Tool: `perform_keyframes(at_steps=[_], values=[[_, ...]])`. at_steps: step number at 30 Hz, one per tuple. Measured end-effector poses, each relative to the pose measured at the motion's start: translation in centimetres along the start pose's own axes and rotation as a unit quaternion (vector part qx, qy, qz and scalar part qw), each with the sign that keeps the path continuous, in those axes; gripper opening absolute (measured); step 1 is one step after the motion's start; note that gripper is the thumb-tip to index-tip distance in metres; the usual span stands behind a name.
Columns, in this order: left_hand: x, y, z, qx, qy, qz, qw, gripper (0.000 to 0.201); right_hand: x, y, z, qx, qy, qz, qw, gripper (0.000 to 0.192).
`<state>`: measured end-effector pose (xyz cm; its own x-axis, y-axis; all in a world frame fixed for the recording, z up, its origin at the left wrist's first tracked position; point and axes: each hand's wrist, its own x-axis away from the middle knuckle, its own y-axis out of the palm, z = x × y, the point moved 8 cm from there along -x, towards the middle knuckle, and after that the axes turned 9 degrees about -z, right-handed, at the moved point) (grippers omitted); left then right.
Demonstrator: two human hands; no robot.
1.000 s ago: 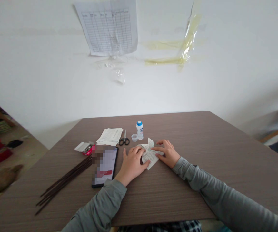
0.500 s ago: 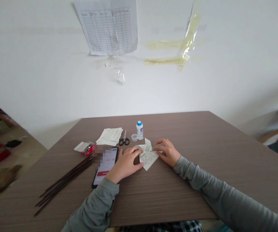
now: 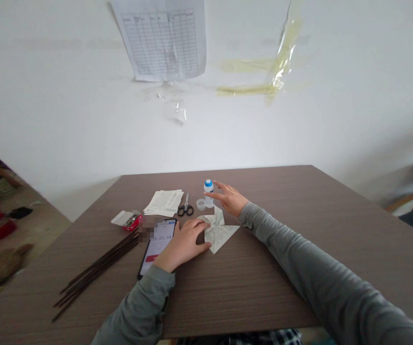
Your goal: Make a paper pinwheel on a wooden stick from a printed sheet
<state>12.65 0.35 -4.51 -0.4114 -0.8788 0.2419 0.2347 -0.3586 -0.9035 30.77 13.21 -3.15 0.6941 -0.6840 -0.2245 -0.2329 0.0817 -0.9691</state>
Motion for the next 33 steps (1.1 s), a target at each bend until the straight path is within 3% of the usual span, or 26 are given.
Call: perform_keyframes(at_steps=[5,17,25,33], values=[[0.3,-0.1,0.7,0.001,-0.006,-0.007,1.0,0.062,-1.4,1.3,0.0,0.007,0.019,-0.043,0.999,0.092],[-0.3,0.2,-0.1,0.007,0.012,0.011,1.0,0.061,-1.2,2.0,0.7,-0.038,0.036,-0.018,0.998,0.101],[-0.4,0.2,0.0,0.02,0.022,0.036,0.999,0.06,1.7,0.2,2.0,-0.067,0.003,0.088,0.994,0.094],[-0.7,0.9,0.6,0.0,0.016,0.047,0.999,0.061,8.1,-1.4,2.9,-0.051,-0.052,0.223,0.972,0.066]])
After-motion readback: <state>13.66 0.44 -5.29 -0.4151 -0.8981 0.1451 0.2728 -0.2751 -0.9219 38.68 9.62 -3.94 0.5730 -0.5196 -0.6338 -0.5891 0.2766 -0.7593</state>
